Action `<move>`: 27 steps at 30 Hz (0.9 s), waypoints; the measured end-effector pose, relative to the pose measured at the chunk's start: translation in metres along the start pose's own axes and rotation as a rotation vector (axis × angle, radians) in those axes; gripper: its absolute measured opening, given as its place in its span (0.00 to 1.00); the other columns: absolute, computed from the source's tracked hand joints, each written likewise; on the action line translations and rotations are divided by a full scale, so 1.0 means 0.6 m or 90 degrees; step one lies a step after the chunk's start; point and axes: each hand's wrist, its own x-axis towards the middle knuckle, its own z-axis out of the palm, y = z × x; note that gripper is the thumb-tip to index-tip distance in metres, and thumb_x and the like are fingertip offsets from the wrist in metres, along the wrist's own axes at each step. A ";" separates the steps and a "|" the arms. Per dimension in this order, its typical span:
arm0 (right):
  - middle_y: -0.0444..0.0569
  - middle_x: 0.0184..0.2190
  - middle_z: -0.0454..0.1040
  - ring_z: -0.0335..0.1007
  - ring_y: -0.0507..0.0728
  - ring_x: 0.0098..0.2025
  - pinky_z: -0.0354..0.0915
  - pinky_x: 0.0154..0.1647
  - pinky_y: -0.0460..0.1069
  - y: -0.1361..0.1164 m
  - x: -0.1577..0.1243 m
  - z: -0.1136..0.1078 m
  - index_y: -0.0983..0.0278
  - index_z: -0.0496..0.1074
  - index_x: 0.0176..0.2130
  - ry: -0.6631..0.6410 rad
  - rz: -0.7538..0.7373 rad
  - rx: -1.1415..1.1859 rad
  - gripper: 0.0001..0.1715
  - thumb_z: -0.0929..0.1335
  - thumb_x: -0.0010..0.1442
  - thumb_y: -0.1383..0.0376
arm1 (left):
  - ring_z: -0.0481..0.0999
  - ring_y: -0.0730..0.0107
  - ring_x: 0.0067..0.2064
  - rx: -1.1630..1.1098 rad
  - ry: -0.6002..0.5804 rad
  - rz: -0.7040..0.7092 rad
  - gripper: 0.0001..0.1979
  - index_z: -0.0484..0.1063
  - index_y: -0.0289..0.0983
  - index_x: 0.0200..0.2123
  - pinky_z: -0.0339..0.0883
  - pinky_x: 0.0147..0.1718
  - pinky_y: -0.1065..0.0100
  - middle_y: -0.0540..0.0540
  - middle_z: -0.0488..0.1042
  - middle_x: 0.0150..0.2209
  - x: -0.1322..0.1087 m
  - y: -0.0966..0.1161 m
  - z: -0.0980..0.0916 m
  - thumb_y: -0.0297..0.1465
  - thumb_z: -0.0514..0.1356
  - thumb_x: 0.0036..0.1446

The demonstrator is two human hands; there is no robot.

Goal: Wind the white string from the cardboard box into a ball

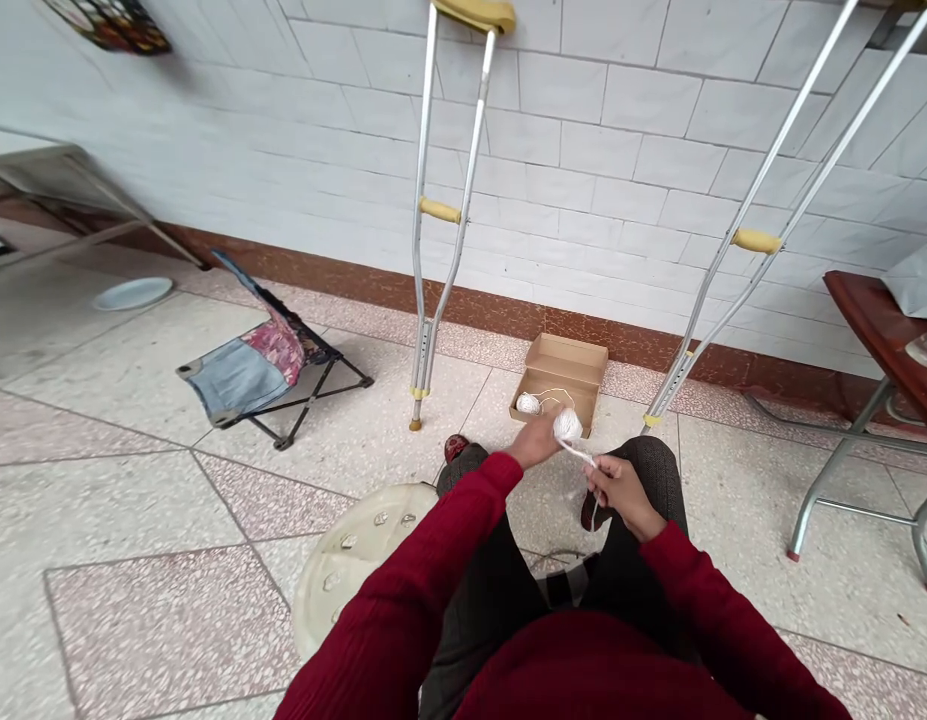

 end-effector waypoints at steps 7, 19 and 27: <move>0.38 0.18 0.65 0.57 0.46 0.14 0.48 0.13 0.43 0.016 0.113 0.012 0.66 0.73 0.33 0.061 0.056 0.060 0.21 0.71 0.47 0.51 | 0.69 0.50 0.55 -0.005 0.044 0.019 0.31 0.66 0.39 0.56 0.59 0.53 0.59 0.38 0.70 0.55 0.036 0.008 -0.016 0.29 0.67 0.47; 0.37 0.17 0.64 0.54 0.46 0.12 0.43 0.12 0.43 0.063 0.056 0.037 0.66 0.72 0.32 0.027 0.085 0.038 0.17 0.69 0.49 0.54 | 0.78 0.58 0.37 -0.303 0.007 -0.089 0.30 0.76 0.34 0.33 0.70 0.41 0.59 0.40 0.79 0.33 -0.193 -0.054 0.081 0.56 0.53 0.54; 0.38 0.17 0.67 0.56 0.45 0.13 0.50 0.14 0.42 0.108 0.008 0.037 0.64 0.69 0.24 -0.006 0.062 -0.034 0.12 0.70 0.51 0.59 | 0.77 0.64 0.32 -0.531 -0.035 -0.173 0.30 0.76 0.32 0.31 0.70 0.40 0.59 0.43 0.77 0.27 -0.165 -0.023 0.133 0.57 0.61 0.47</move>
